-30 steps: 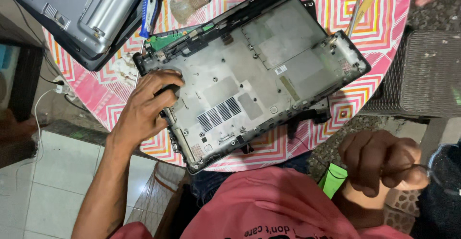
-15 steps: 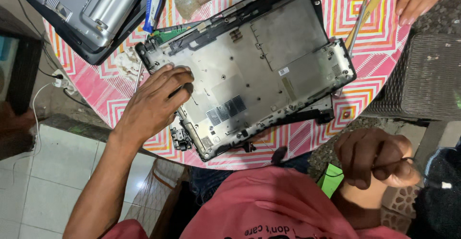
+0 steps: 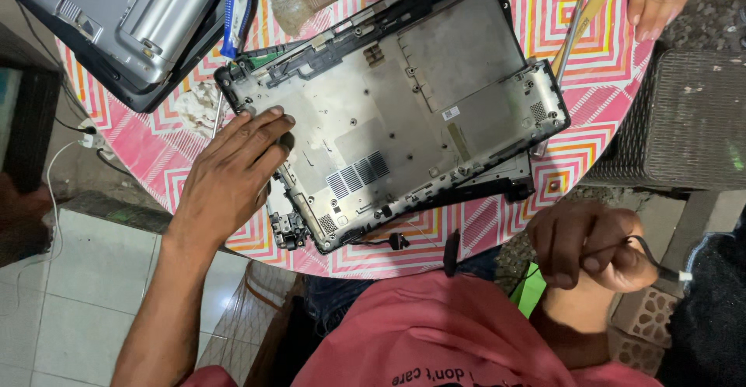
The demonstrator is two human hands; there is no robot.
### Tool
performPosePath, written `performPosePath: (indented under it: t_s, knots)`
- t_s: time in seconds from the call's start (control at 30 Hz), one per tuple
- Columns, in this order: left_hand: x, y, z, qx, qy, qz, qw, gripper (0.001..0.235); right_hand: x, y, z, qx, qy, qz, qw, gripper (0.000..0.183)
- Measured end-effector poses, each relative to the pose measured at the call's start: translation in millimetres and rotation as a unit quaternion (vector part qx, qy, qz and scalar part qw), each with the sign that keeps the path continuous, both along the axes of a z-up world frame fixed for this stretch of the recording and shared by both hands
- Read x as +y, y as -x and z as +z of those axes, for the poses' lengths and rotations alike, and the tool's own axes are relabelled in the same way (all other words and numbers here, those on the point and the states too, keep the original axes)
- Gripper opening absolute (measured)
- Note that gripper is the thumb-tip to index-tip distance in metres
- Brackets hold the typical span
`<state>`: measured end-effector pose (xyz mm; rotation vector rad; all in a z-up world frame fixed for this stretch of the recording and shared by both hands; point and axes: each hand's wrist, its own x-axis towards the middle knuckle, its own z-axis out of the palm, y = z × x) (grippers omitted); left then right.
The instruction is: The person works on a disassembled laptop placed on a patterned tablecloth. They connect internal cables, flip the laptop over, and use a screwdriver to tighten screws on the bottom case. The person handles the motherboard, fan, and chassis components throughout the process.
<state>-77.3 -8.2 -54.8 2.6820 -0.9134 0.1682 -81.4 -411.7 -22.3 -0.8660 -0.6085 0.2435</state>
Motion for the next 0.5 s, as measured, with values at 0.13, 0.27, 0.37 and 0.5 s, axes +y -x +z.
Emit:
performPosePath:
  t_s: [0.13,0.27,0.37,0.5]
  knots:
    - [-31.6,15.8,23.3,-0.006,0.090,0.041,0.995,0.023,5.0,0.3,0.3,0.024,0.005,-0.030,0.999,0.020]
    - [-78.5,40.8,14.2,0.020,0.150,0.022,0.988,0.021,6.5,-6.1,0.3,-0.015,-0.035,0.016,0.999,0.024]
    - [-101.1,49.4,11.0,0.064,0.145,0.012,0.987,0.030,1.0,-2.7,-5.0,-0.016,-0.023,0.014,1.000,0.023]
    - [-105.0,46.8,11.3,0.046,0.131,0.011,0.990,0.027,0.5,0.6,-4.9,0.008,-0.015,-0.010,1.000,0.019]
